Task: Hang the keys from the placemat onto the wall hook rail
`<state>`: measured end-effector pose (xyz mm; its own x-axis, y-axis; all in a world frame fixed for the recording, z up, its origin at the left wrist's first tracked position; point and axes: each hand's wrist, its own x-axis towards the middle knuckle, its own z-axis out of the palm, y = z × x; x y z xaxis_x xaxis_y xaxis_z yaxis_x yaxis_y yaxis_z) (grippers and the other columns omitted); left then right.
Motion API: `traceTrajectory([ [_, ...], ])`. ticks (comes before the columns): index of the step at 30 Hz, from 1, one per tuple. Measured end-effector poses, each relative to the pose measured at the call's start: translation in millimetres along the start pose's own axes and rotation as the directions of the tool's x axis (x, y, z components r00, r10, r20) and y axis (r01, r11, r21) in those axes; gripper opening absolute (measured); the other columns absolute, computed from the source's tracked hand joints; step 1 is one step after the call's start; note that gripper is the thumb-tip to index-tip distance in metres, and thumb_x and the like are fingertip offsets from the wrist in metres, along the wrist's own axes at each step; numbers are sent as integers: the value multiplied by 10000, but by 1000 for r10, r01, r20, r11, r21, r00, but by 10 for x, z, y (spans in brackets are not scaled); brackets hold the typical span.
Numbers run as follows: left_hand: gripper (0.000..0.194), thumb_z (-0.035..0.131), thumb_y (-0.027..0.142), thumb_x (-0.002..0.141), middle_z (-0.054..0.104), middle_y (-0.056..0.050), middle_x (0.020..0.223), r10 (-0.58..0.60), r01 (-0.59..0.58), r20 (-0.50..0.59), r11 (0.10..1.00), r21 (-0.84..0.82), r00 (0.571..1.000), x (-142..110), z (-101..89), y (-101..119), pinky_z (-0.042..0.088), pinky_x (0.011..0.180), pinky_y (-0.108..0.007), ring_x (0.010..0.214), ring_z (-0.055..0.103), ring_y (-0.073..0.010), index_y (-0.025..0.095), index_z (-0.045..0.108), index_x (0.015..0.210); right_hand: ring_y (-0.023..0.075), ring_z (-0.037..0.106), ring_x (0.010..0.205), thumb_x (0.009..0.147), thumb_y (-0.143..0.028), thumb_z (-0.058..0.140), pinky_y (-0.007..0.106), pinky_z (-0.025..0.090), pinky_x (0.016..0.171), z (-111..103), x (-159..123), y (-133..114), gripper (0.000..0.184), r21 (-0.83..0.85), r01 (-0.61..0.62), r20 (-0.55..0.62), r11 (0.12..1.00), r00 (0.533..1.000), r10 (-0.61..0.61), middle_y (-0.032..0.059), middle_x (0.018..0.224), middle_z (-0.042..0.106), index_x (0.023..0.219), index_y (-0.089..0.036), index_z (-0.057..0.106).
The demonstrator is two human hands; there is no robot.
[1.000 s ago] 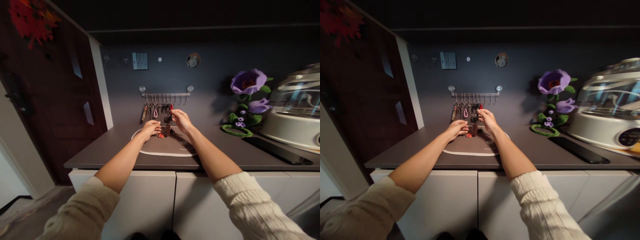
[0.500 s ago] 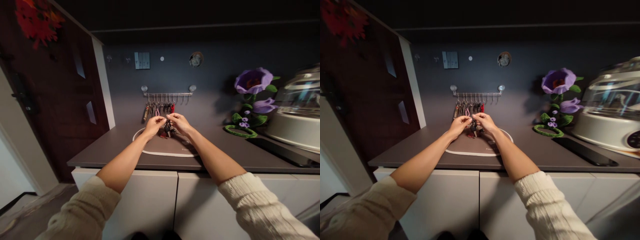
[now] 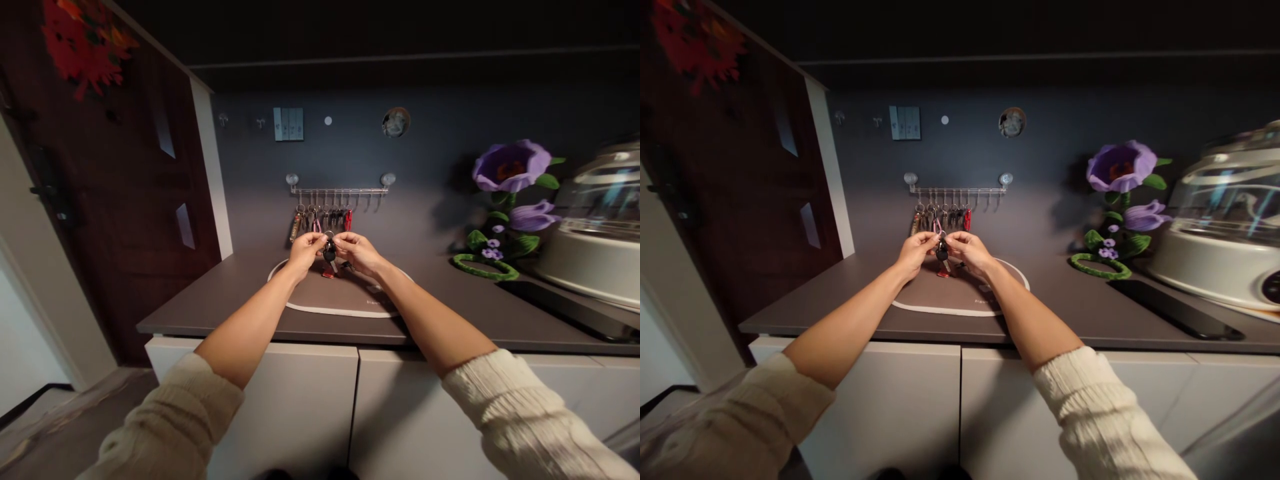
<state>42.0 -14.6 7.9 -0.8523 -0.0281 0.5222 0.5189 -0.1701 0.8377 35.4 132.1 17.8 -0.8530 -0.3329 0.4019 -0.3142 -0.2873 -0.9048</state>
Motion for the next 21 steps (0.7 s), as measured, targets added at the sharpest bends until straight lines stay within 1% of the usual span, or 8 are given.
traceTrajectory([
  [2,258,693,347,596,587,-3,671,-1,1,-8,1000,-15,1000,10,-4,-12,375,529,-186,616,496,-85,139,627,734,63,488,615,529,-324,759,261,424,691,3,-9,5,296,6,-5,-3,1000,1000,5,-37,666,545,699,-162,578],
  [6,278,703,359,583,586,-4,664,-13,14,11,999,-33,1000,5,0,-28,378,524,-184,604,494,-81,136,631,734,70,488,628,534,-347,752,261,426,671,7,-17,17,312,-9,-8,-23,1000,1000,8,-36,684,533,701,-166,561],
  [12,336,711,397,564,603,-12,684,-36,37,27,999,-23,999,-20,23,-34,397,538,-192,613,511,-87,135,640,761,63,452,632,537,-397,737,203,392,608,11,-19,27,343,-83,46,-32,996,998,-48,-46,694,497,700,-178,529],
  [14,332,709,395,569,608,-15,686,-31,32,22,999,-17,999,-31,41,-33,397,537,-191,612,514,-87,133,642,761,65,439,636,543,-412,731,195,392,604,10,-23,21,354,-94,57,-36,994,997,-61,-46,690,478,701,-184,511],
  [18,318,708,357,581,621,-24,735,-11,11,5,1000,5,1000,-50,74,-50,405,540,-196,607,516,-87,137,636,799,68,430,629,559,-428,717,195,399,592,-26,-18,13,367,-81,45,-40,996,998,-48,-50,683,456,716,-195,480],
  [21,294,679,338,621,620,-27,755,7,-7,-8,999,52,1000,-52,74,-76,403,542,-202,612,521,-96,147,627,838,66,446,615,574,-435,705,200,402,582,-76,-4,10,369,-59,36,-54,998,998,-40,-57,687,471,730,-201,464],
])
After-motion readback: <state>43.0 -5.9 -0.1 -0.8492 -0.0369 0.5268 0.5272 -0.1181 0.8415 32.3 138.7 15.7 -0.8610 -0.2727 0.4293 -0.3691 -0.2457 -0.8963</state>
